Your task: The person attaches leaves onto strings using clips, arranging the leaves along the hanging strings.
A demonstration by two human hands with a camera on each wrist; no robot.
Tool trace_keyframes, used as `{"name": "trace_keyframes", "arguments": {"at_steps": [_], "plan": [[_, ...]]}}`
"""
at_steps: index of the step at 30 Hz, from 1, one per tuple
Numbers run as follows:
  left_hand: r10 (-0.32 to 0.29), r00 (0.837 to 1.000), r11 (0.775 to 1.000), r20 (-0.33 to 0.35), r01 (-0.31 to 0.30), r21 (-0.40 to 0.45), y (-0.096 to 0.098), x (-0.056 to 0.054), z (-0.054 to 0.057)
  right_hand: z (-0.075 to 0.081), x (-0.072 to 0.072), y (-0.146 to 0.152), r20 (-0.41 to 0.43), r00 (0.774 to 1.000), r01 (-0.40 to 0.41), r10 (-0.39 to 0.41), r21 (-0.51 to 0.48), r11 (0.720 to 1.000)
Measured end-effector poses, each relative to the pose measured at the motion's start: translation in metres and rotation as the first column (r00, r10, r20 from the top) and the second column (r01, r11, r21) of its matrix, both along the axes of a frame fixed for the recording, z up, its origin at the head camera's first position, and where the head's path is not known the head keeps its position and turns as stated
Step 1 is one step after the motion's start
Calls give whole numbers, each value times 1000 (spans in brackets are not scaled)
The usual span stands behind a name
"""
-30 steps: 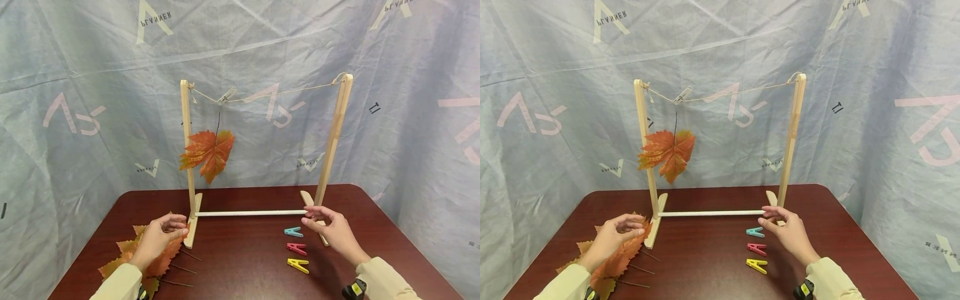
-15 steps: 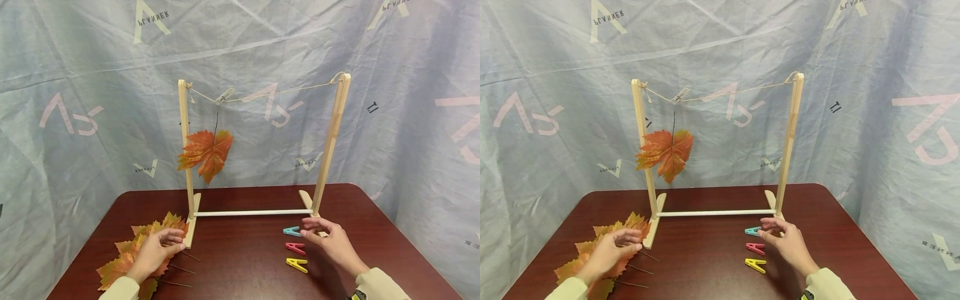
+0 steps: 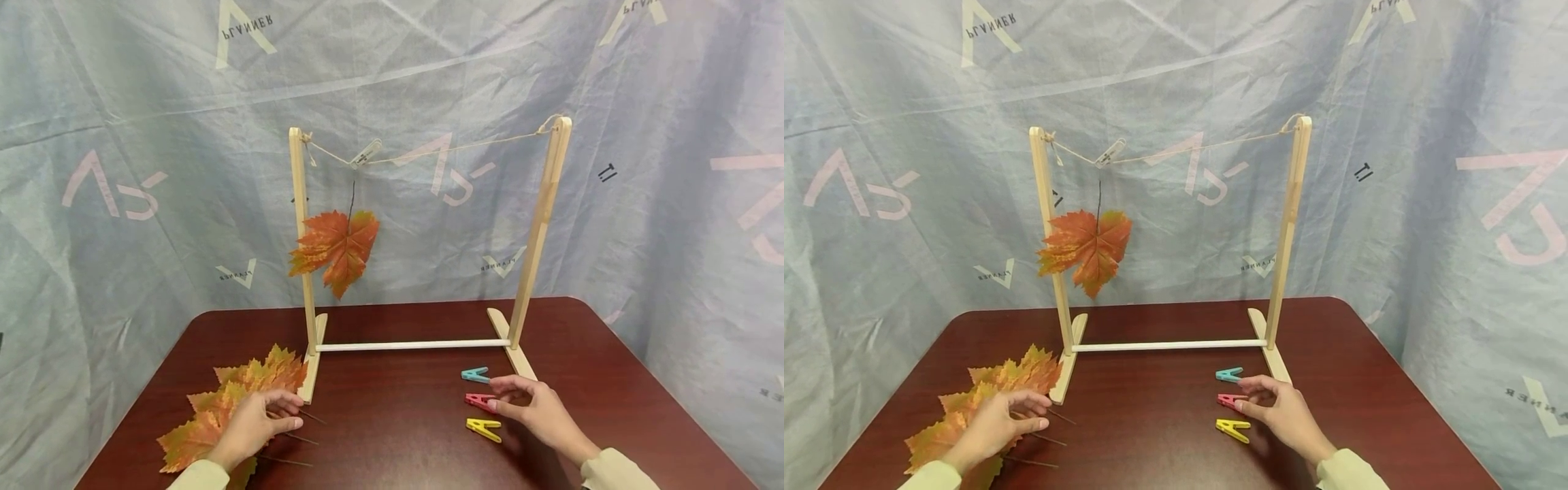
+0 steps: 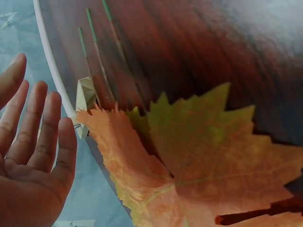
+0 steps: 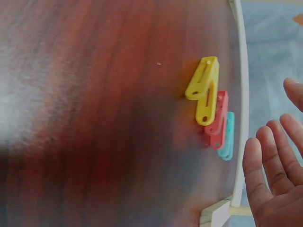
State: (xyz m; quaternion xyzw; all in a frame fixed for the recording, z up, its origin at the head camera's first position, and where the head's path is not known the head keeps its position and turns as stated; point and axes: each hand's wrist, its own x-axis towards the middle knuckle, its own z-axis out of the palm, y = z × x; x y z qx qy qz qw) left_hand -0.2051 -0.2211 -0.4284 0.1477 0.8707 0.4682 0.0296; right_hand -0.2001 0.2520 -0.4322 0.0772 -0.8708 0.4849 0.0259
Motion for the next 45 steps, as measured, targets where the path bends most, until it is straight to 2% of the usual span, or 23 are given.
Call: {"name": "trace_keyframes", "arguments": {"at_steps": [6,9,13,23,31,37,45], "plan": [[-79,997,993,20,80,-81,-6,1,-11,-12,4,2,61,997,-56,55,10,998],[-117,992,989,46,120,-84,-9,0,-15,-18,6,3,89,994,-73,71,20,997],[-150,987,986,64,154,-69,-12,0,-17,-24,8,3,81,995,-71,66,53,996],[-216,976,972,38,218,-83,-15,1,-25,-24,10,1,66,996,-60,54,96,994],[-294,955,945,48,298,-134,-13,3,-26,-27,11,3,72,995,-80,71,136,987],[-310,949,929,59,315,-196,-12,0,-26,-28,10,3,86,993,-99,86,161,982],[-312,950,919,3,303,-253,-12,0,-29,-31,9,3,89,993,-95,79,191,977]]}}
